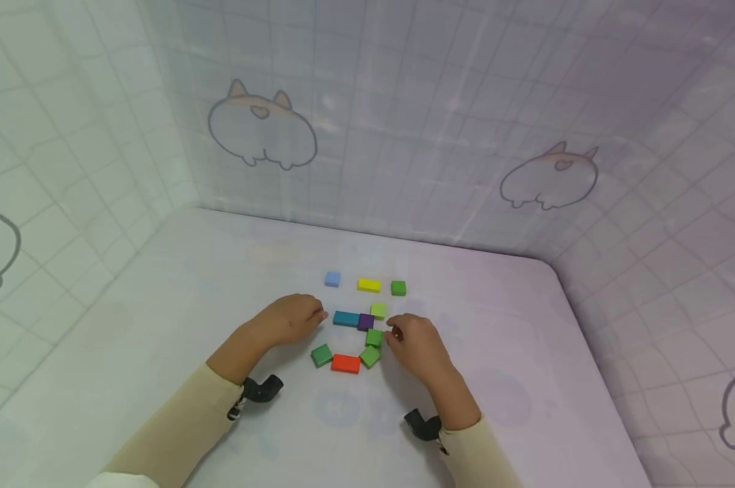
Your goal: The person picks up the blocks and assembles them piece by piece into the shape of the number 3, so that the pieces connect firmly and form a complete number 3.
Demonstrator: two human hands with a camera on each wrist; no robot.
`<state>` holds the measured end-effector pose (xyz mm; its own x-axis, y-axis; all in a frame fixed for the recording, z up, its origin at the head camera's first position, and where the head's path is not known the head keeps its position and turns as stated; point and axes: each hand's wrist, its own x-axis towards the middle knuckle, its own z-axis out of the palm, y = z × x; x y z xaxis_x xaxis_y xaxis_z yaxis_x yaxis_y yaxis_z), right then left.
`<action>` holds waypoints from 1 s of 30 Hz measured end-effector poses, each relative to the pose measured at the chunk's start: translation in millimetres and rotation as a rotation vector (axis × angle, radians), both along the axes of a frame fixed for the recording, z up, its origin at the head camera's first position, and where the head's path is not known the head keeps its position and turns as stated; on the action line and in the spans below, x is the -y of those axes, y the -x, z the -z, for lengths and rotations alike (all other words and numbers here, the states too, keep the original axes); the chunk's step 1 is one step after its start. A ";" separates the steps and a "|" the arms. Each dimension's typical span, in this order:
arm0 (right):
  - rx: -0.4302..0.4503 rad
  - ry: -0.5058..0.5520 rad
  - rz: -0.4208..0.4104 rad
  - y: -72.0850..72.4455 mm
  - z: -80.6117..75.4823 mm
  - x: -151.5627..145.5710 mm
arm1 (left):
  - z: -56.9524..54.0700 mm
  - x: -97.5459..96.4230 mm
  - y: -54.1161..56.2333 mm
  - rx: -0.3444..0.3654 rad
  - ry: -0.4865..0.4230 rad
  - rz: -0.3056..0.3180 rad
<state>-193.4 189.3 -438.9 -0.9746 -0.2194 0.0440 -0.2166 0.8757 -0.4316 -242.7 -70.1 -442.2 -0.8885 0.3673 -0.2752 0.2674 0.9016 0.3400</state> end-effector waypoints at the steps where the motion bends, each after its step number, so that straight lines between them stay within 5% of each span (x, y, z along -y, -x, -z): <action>1: -0.008 -0.003 0.012 3.7 0.9 -2.3 | 0.5 0.2 2.6 -0.009 -0.002 0.002; 9: -0.063 -0.025 0.041 32.4 7.9 -14.8 | 3.6 -3.1 25.8 -0.028 0.008 0.003; 23: -0.031 -0.022 0.135 72.2 17.6 -25.3 | 5.6 -14.0 58.1 -0.003 0.009 0.009; 30: -0.005 0.017 0.155 87.5 21.2 -26.0 | -0.2 -17.0 68.6 0.021 0.029 0.090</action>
